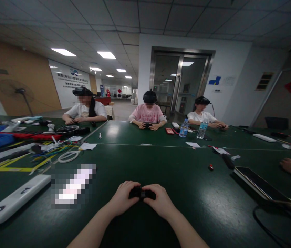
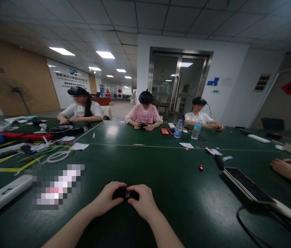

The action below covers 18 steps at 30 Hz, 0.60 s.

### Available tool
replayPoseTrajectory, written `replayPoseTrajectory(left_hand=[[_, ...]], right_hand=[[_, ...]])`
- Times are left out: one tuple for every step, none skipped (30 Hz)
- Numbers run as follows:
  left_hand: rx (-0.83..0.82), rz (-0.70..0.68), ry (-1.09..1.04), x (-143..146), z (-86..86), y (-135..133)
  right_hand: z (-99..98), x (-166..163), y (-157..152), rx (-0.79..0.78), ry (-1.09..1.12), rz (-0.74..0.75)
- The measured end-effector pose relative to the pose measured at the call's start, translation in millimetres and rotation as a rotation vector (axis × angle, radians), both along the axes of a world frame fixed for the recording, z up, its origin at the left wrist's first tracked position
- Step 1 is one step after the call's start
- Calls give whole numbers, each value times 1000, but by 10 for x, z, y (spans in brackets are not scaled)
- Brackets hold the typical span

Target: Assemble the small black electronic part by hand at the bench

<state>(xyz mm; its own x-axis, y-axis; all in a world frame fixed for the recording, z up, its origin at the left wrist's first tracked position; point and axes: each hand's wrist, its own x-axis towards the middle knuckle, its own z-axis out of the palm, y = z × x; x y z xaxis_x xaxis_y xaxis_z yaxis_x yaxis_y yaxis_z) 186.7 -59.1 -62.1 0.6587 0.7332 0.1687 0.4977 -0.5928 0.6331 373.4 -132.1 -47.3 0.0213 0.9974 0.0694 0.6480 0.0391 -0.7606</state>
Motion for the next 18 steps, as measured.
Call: replayPoseTrajectory(left_hand=[[-15,-1,-9,-4,16,-10],[-38,2,-22,-8,32,-20],[-72,5,-37,-13,46,-30],[-112,8,-58,-16,57,-39],[-156,5,-87,-18,63,-46],[-200,-4,-125,-17,66,-51],[-245,-22,-171,-13,64,-55],[-288,-49,-222,-7,61,-57],[-331,-81,-270,1,56,-58],[-371,-108,-310,10,51,-59],[-406,-128,-339,18,45,-59],[-433,-140,-358,25,40,-58],[-454,-145,-369,30,36,-57],[-471,-145,-375,34,32,-55],[-487,-145,-377,36,28,-53],[-503,-147,-376,37,26,-50],[-514,-149,-372,37,24,-47],[-520,-150,-365,36,24,-44]], right_hand=[[3,5,-3,-6,17,-2],[9,9,-7,-10,43,-1],[19,12,-12,-11,77,4],[32,13,-18,-11,116,14],[47,12,-23,-12,155,24],[61,10,-29,-12,189,32],[73,7,-32,-7,215,37],[82,5,-35,4,232,40],[86,2,-35,21,244,43],[87,1,-34,37,251,47],[84,1,-32,48,257,54],[80,3,-29,53,261,62],[76,6,-26,52,265,72],[72,8,-25,48,267,81],[71,11,-24,44,269,88],[72,12,-25,45,269,95],[77,11,-28,49,267,98],[84,9,-32,52,262,99]])
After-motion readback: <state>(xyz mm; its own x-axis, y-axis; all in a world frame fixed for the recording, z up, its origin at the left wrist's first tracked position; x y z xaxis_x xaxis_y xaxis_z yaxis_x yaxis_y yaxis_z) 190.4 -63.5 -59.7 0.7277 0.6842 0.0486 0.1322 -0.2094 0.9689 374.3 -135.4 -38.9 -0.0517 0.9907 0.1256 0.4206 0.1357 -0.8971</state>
